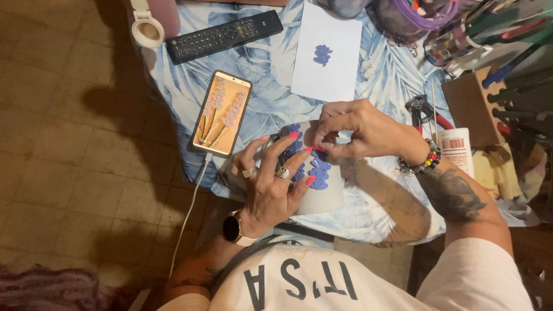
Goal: Decorating a grey tumbler by gluing small blue floral-shaped cutouts onto its surface
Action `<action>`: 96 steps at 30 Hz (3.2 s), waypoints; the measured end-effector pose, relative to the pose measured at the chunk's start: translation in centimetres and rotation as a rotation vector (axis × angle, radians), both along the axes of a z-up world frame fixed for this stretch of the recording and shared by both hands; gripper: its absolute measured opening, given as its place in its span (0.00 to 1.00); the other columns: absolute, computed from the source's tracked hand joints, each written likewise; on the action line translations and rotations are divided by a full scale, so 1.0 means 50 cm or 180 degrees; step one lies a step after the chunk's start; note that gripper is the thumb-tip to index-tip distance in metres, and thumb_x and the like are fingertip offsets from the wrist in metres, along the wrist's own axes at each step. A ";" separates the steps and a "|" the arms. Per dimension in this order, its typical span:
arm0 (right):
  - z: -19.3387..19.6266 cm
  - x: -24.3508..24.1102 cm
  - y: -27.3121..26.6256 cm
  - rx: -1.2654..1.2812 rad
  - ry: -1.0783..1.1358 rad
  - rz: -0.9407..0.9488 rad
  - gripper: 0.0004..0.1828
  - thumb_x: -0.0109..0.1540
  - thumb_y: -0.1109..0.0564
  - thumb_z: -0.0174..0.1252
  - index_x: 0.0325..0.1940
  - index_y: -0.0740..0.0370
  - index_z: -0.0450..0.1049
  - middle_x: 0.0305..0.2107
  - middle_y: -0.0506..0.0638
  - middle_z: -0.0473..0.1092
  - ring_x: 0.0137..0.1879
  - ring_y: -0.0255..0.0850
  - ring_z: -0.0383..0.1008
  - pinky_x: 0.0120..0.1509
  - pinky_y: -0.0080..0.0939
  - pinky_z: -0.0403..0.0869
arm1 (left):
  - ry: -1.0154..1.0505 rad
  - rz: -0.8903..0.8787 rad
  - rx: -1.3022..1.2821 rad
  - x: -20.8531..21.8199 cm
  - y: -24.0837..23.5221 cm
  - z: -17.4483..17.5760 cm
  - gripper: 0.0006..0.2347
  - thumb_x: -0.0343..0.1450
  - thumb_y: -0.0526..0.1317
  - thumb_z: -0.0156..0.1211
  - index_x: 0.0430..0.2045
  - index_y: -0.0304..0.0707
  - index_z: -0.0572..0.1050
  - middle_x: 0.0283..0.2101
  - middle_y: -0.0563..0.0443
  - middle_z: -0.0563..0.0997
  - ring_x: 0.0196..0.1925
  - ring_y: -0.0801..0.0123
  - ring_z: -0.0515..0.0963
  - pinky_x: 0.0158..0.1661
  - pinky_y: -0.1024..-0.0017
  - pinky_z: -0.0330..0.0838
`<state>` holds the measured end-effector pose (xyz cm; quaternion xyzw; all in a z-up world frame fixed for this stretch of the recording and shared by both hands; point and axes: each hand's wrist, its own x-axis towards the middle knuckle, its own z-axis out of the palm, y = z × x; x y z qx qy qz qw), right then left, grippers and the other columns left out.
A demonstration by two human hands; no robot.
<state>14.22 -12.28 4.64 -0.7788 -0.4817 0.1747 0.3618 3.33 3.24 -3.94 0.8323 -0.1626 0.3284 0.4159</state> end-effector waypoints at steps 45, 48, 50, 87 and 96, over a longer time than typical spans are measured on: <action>0.026 0.000 0.017 -0.0192 -0.0082 0.0008 0.03 0.50 0.64 0.56 0.27 0.67 0.71 0.18 0.52 0.63 0.22 0.38 0.67 0.27 0.35 0.67 | -0.0067 0.0002 -0.0069 0.003 0.005 0.021 0.13 0.66 0.46 0.45 0.36 0.40 0.73 0.45 0.45 0.68 0.48 0.50 0.61 0.54 0.60 0.42; 0.021 0.001 0.014 -0.0236 -0.0083 -0.0004 0.03 0.49 0.64 0.56 0.26 0.67 0.71 0.18 0.51 0.63 0.22 0.37 0.67 0.27 0.35 0.67 | -0.0043 0.0022 -0.0052 0.003 0.003 0.021 0.13 0.66 0.46 0.45 0.36 0.41 0.73 0.46 0.46 0.68 0.49 0.50 0.59 0.54 0.59 0.42; 0.018 0.001 0.012 -0.0282 -0.0074 -0.0041 0.03 0.49 0.64 0.57 0.26 0.67 0.71 0.18 0.50 0.63 0.21 0.37 0.67 0.27 0.34 0.67 | -0.0030 0.0007 -0.0116 0.002 0.002 0.020 0.13 0.66 0.46 0.45 0.35 0.40 0.73 0.45 0.46 0.68 0.48 0.50 0.60 0.54 0.60 0.41; 0.059 -0.134 -0.032 0.2149 -0.1427 -0.0308 0.03 0.49 0.67 0.57 0.27 0.69 0.71 0.18 0.53 0.60 0.22 0.39 0.64 0.24 0.32 0.68 | 0.1765 -0.1565 -0.3331 -0.024 -0.064 0.139 0.08 0.65 0.36 0.52 0.24 0.25 0.74 0.23 0.42 0.76 0.21 0.69 0.76 0.21 0.76 0.75; 0.067 -0.143 -0.052 0.2096 -0.1241 -0.0393 0.09 0.50 0.64 0.56 0.34 0.68 0.70 0.21 0.54 0.63 0.24 0.39 0.65 0.30 0.36 0.67 | 0.1623 -0.1502 -0.3552 -0.023 -0.069 0.122 0.05 0.59 0.31 0.59 0.20 0.23 0.73 0.18 0.39 0.74 0.18 0.64 0.76 0.19 0.74 0.75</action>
